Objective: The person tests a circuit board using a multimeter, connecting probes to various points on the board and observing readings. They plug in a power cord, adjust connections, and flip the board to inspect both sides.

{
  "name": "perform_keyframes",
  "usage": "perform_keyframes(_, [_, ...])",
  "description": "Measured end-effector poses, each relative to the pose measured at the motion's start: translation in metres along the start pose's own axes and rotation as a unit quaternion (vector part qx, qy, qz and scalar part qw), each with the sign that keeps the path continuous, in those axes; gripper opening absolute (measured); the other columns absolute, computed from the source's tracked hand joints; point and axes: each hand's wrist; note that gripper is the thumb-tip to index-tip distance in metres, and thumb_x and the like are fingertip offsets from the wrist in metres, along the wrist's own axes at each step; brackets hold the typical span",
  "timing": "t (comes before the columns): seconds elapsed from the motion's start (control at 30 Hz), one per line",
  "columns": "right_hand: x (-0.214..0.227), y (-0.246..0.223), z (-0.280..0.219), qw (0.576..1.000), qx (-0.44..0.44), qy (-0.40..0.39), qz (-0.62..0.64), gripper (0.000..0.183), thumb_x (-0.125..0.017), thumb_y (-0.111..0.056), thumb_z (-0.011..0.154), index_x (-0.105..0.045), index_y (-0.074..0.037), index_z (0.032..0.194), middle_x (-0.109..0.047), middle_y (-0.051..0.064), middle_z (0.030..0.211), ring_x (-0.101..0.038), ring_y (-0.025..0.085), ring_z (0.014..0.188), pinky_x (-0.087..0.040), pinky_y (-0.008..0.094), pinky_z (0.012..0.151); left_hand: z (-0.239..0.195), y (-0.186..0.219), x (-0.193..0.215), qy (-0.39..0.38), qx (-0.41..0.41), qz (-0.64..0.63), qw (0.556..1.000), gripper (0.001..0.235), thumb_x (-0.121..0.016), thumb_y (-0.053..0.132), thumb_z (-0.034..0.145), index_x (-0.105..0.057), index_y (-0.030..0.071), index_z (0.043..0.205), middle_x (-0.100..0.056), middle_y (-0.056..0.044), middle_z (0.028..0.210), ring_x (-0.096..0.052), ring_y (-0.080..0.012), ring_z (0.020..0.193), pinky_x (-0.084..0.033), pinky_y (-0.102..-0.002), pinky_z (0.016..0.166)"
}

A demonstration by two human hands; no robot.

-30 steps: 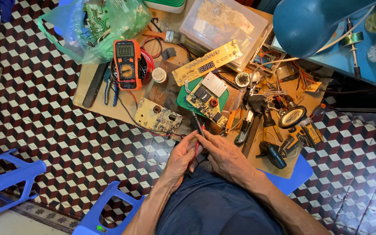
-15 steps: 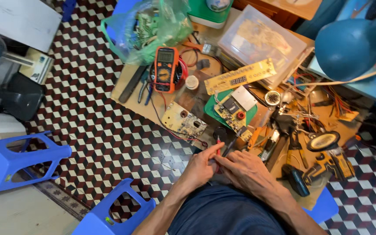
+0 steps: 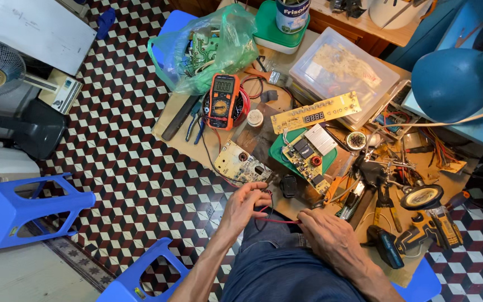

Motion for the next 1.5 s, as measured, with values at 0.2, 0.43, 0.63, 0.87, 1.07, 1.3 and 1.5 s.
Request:
perform_keyframes(0.2, [0.003,0.000,-0.020,0.998,-0.056,0.029,-0.028,0.032,-0.075,-0.014,0.079,-0.065,-0.004,0.108,-0.068,0.009,0.098,-0.068,0.026,0.087,-0.055,0.036,0.076,-0.005,0.026,0.015,0.030,-0.014,0.456,0.889,0.045,-0.039,0.025,0.105,-0.051,0.021,0.149,-0.074,-0.022,0.086,-0.074,-0.0333,0.080,-0.056,-0.044,0.076])
perform_keyframes(0.43, [0.026,0.003,-0.035,0.992,-0.095,0.033,-0.081,0.042,-0.074,-0.005,0.075,-0.068,-0.006,0.116,-0.067,0.005,0.095,-0.065,0.024,0.083,-0.053,0.036,0.075,-0.005,0.042,0.049,0.174,-0.405,0.422,0.792,0.043,-0.063,0.001,0.090,-0.059,0.008,0.132,-0.071,-0.016,0.107,-0.072,-0.0283,0.088,-0.058,-0.039,0.073])
perform_keyframes(0.63, [0.028,0.006,-0.042,0.994,-0.084,0.070,-0.026,0.038,-0.069,0.003,0.081,-0.065,0.001,0.119,-0.065,0.015,0.133,-0.069,0.027,0.101,-0.056,0.035,0.085,0.011,0.049,0.054,0.323,-0.406,0.248,0.818,0.018,-0.073,0.007,0.099,-0.073,0.002,0.116,-0.067,-0.012,0.108,-0.062,-0.0191,0.083,-0.052,-0.032,0.070])
perform_keyframes(0.87, [0.018,0.013,-0.024,0.972,-0.188,0.130,0.052,0.028,-0.069,-0.001,0.092,-0.066,0.000,0.119,-0.066,0.015,0.132,-0.070,0.028,0.112,-0.058,0.033,0.092,0.034,0.018,-0.007,0.111,-0.213,-0.195,0.951,0.038,-0.046,0.038,0.111,-0.054,0.001,0.114,-0.071,-0.019,0.115,-0.074,-0.0170,0.084,-0.060,-0.030,0.073])
perform_keyframes(1.07, [0.006,0.026,-0.006,0.948,-0.239,0.190,0.090,0.024,-0.069,-0.004,0.096,-0.068,0.000,0.120,-0.069,0.015,0.122,-0.072,0.025,0.106,-0.059,0.032,0.089,0.065,-0.030,-0.045,0.025,-0.104,-0.203,0.973,0.040,-0.064,0.029,0.102,-0.059,0.001,0.130,-0.069,-0.014,0.114,-0.070,-0.0159,0.094,-0.058,-0.028,0.086])
perform_keyframes(1.3, [-0.005,0.042,-0.003,0.931,-0.276,0.197,0.139,0.023,-0.070,-0.004,0.096,-0.068,-0.001,0.119,-0.071,0.014,0.111,-0.071,0.023,0.097,-0.056,0.030,0.082,0.076,-0.047,-0.056,0.046,-0.114,-0.135,0.983,0.037,-0.066,0.027,0.101,-0.069,0.001,0.127,-0.072,-0.011,0.114,-0.070,-0.0159,0.100,-0.056,-0.028,0.088])
perform_keyframes(1.5, [-0.011,0.056,-0.001,0.900,-0.333,0.196,0.202,0.022,-0.068,-0.008,0.099,-0.073,-0.003,0.120,-0.070,0.008,0.097,-0.062,0.014,0.081,-0.049,0.026,0.070,0.082,-0.042,-0.071,0.071,-0.179,-0.055,0.980,0.037,-0.057,0.033,0.105,-0.064,0.000,0.119,-0.072,-0.012,0.118,-0.073,-0.0202,0.106,-0.059,-0.031,0.092])
Point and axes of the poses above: each hand's wrist, its own z-axis towards the middle knuckle, its own x-axis out of the back of the hand, y = z × x
